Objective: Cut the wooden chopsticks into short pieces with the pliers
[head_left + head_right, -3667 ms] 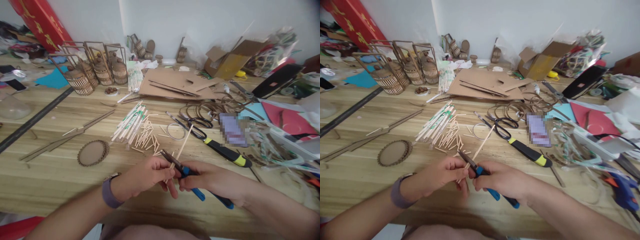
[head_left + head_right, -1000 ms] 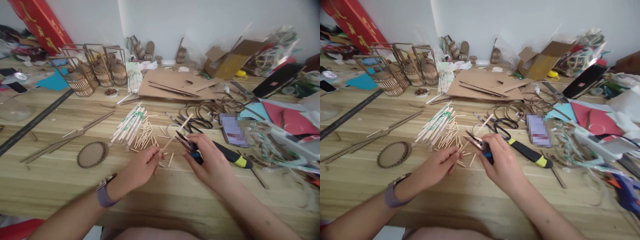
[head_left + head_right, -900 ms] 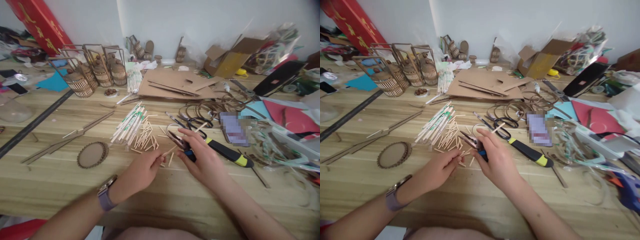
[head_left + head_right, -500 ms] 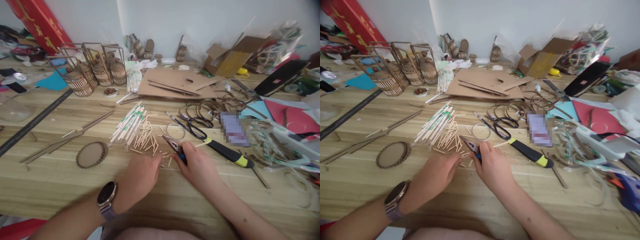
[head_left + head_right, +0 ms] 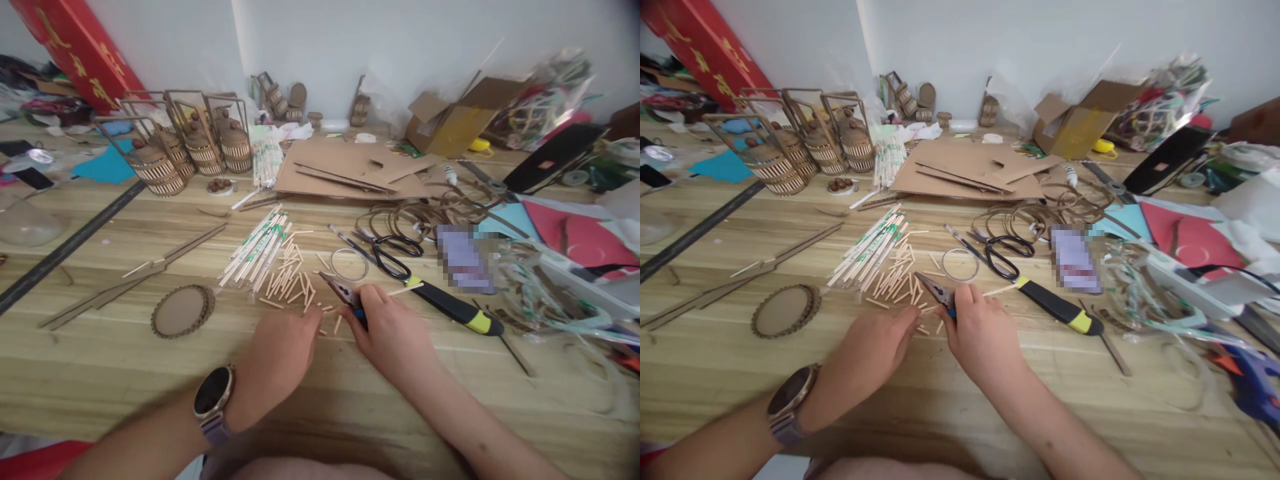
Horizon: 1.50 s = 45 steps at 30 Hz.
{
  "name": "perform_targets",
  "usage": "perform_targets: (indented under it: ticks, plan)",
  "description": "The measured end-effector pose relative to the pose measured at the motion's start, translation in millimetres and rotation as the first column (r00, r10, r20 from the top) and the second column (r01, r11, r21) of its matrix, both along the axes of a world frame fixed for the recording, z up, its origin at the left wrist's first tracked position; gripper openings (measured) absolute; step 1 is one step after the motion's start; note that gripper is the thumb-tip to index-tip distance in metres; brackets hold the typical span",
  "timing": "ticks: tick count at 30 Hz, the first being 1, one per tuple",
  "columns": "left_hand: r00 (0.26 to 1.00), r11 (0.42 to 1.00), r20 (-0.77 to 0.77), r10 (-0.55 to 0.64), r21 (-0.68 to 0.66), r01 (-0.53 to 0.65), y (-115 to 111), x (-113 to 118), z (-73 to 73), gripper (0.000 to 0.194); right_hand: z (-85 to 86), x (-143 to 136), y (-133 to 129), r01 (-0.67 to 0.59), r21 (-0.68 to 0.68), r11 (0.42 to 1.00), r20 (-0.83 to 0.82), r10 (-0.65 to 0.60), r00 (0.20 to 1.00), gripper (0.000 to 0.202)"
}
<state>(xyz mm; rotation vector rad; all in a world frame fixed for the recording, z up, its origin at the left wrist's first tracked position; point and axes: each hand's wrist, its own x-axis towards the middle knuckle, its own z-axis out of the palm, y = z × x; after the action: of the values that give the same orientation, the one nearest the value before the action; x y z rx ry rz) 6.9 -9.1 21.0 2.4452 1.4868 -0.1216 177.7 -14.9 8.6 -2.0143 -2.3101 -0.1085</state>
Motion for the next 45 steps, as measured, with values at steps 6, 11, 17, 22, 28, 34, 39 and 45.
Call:
perform_targets:
  ticks: [6, 11, 17, 22, 28, 34, 39, 45]
  plan:
    - [0.999, 1.000, -0.024, 0.025, -0.014, -0.025, -4, 5, 1.2, 0.029, 2.0, -7, -1, 0.001, 0.010, 1.000, 0.018, -0.001, 1.000, 0.019]
    - [0.997, 0.998, 0.079, 0.016, -0.064, -0.011, 2, -1, -0.6, 0.029, -0.1, 4, 6, -0.065, -0.004, 0.998, -0.160, 0.063, 0.985, 0.016]
    - [0.776, 0.903, 0.609, 0.164, -0.409, 0.130, 24, -19, -6.1, 0.036, 12.8, 34, 17, -0.256, -0.052, 0.965, -0.622, 0.169, 0.765, 0.022]
    - [0.635, 0.782, 0.677, 0.372, -0.597, 0.179, 22, -15, -14.4, 0.037, 16.9, 26, 10, -0.329, -0.053, 0.943, -0.673, 0.210, 0.710, 0.008]
    - [0.599, 0.729, 0.687, 0.411, -0.642, 0.236, 16, -9, -17.0, 0.039, 2.4, 14, 5, -0.365, -0.050, 0.929, -0.671, 0.240, 0.702, 0.016]
    - [0.558, 0.642, 0.682, 0.473, -0.700, 0.312, 14, -9, -20.5, 0.034, -2.2, 12, 5, -0.417, -0.085, 0.905, -0.679, 0.253, 0.689, 0.025]
    - [0.542, 0.701, 0.692, 0.478, -0.672, 0.239, 16, -9, -21.0, 0.036, -0.8, 12, 6, -0.360, 0.116, 0.926, -0.730, 0.325, 0.601, 0.023]
    - [0.293, 0.702, 0.723, 0.626, -0.686, 0.192, 16, -6, -14.7, 0.037, 4.7, 17, 10, -0.032, 0.058, 0.998, -0.994, 0.061, 0.093, 0.025]
